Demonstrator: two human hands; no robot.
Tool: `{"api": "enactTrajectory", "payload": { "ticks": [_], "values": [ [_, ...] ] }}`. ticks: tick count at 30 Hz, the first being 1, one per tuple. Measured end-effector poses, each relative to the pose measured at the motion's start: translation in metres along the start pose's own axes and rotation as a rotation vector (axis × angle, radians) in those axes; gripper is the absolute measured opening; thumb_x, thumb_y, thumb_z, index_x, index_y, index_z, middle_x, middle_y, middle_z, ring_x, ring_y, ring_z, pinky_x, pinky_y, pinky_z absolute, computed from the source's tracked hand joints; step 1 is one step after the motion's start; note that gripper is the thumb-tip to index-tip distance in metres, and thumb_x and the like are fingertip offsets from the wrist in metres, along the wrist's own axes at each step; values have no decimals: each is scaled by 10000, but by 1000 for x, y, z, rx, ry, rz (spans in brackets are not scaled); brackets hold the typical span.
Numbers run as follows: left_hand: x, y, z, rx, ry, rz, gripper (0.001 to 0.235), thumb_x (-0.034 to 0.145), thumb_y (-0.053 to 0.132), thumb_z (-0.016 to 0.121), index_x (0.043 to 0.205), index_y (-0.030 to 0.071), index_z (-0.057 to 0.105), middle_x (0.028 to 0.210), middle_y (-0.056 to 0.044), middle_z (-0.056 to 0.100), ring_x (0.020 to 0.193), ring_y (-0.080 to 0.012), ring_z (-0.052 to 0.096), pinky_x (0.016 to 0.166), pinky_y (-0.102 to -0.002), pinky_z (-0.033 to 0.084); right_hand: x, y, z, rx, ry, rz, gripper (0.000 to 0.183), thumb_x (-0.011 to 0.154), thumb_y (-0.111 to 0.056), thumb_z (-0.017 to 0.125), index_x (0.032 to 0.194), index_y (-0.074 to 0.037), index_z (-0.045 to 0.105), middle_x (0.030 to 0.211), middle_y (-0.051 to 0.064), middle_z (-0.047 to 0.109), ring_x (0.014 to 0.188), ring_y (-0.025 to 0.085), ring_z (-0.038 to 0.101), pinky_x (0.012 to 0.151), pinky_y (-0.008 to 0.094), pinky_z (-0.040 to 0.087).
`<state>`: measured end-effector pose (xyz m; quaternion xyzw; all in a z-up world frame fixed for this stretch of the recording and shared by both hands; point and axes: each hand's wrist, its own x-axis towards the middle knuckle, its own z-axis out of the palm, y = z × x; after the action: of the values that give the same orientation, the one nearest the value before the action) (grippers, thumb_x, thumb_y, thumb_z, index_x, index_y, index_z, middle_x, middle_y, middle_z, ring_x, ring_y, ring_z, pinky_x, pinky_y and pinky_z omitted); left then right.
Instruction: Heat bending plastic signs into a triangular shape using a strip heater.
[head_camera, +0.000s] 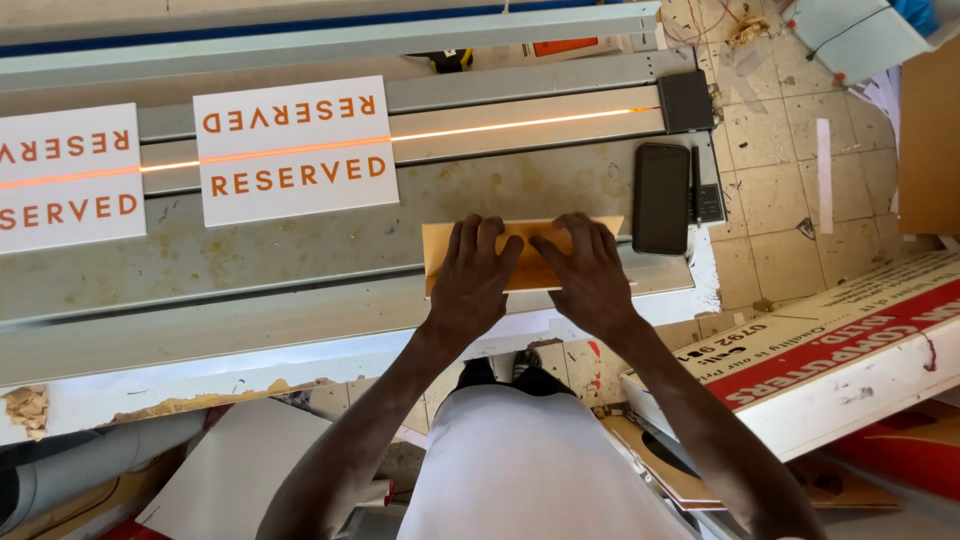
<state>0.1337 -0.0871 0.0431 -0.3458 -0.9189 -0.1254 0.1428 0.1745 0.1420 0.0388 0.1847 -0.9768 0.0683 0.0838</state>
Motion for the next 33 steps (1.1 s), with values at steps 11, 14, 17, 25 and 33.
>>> {"api": "enactTrajectory", "payload": {
  "ticks": [11, 14, 17, 25, 33],
  "values": [
    [-33, -14, -81, -668, 389, -348, 487, 992, 129, 843, 1452, 94, 690, 1436, -143, 633, 1373, -391, 637, 1165, -551, 546, 38, 54, -89, 496, -510, 98, 754, 785, -262, 975, 1505, -207, 755, 1593, 235, 685, 1509, 587, 560, 1213, 722, 450],
    [-73, -6, -47, -1038, 646, -668, 192, 1188, 79, 670, 1368, 93, 737, 1223, -80, 693, 1139, -235, 724, 1041, -451, 643, 49, 58, -128, 570, -724, 217, 821, 724, -370, 1004, 1485, -177, 766, 1529, 226, 743, 1471, 566, 612, 1221, 672, 463],
    [-88, 18, -33, -1273, 653, -687, 234, 1129, -6, 712, 1345, 44, 786, 1171, -109, 757, 1079, -194, 746, 1016, -405, 675, 54, 62, -133, 654, -801, 260, 719, 638, -361, 1061, 1278, -111, 847, 1203, 179, 814, 1126, 440, 694, 960, 550, 516],
    [-75, 44, -50, -1449, 739, -525, 245, 1114, -33, 706, 1336, 29, 789, 1195, -127, 756, 1092, -202, 783, 1012, -449, 704, 51, 53, -121, 918, -895, 304, 472, 600, -284, 1104, 913, 9, 906, 720, 153, 822, 610, 286, 755, 616, 397, 577],
    [-73, 11, -48, -1428, 738, -485, 161, 1126, -31, 690, 1239, -6, 803, 1120, -119, 721, 1042, -190, 782, 971, -422, 707, 60, 44, -101, 1089, -905, 285, 426, 631, -224, 1099, 899, 35, 893, 723, 171, 824, 601, 301, 784, 632, 420, 636]
  ]
}}
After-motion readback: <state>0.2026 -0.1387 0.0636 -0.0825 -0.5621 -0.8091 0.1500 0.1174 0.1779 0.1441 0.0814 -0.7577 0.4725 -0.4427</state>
